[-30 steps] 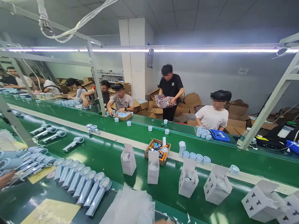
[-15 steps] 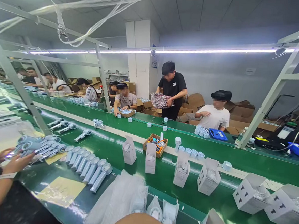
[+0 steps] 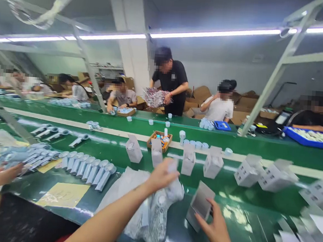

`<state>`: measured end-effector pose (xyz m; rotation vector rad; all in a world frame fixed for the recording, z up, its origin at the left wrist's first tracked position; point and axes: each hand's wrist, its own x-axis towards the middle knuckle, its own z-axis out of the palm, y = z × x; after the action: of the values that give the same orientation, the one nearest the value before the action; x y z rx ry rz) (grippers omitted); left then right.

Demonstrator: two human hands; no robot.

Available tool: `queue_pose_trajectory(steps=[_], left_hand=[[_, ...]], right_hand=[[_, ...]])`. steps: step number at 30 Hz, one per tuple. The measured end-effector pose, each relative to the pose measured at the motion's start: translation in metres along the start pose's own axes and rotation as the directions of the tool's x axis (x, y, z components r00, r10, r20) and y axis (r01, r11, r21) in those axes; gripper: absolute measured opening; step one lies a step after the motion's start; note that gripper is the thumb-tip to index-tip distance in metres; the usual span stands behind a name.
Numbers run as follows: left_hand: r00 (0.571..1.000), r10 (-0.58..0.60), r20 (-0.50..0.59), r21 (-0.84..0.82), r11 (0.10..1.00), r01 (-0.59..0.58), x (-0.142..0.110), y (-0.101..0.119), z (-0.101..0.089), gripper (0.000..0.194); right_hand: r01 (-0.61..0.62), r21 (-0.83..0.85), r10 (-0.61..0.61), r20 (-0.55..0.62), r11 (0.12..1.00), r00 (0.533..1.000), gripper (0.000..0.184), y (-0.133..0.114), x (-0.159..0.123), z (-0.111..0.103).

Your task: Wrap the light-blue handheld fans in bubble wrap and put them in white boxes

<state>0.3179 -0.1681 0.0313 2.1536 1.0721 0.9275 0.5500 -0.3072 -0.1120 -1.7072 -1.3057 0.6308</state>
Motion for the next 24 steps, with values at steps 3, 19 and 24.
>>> queue_pose_trajectory(steps=[3, 19, 24], left_hand=[[0.940, -0.308, -0.149, -0.483, 0.852, 0.203, 0.002, 0.007, -0.005, 0.048], [0.859, -0.255, 0.443, 0.621, 0.779, -0.089, 0.011, 0.084, 0.080, 0.025], [0.821, -0.328, 0.468, 0.631, 0.774, -0.050, 0.000, 0.089, 0.094, 0.030]], right_hand=[[0.020, -0.025, -0.019, 0.048, 1.000, 0.999, 0.059, -0.030, 0.002, 0.001], [-0.036, 0.001, 0.035, 0.096, 0.999, 0.995, 0.062, -0.022, 0.020, -0.019], [0.073, 0.056, -0.078, 0.078, 0.996, 0.994, 0.062, -0.007, 0.000, 0.002]])
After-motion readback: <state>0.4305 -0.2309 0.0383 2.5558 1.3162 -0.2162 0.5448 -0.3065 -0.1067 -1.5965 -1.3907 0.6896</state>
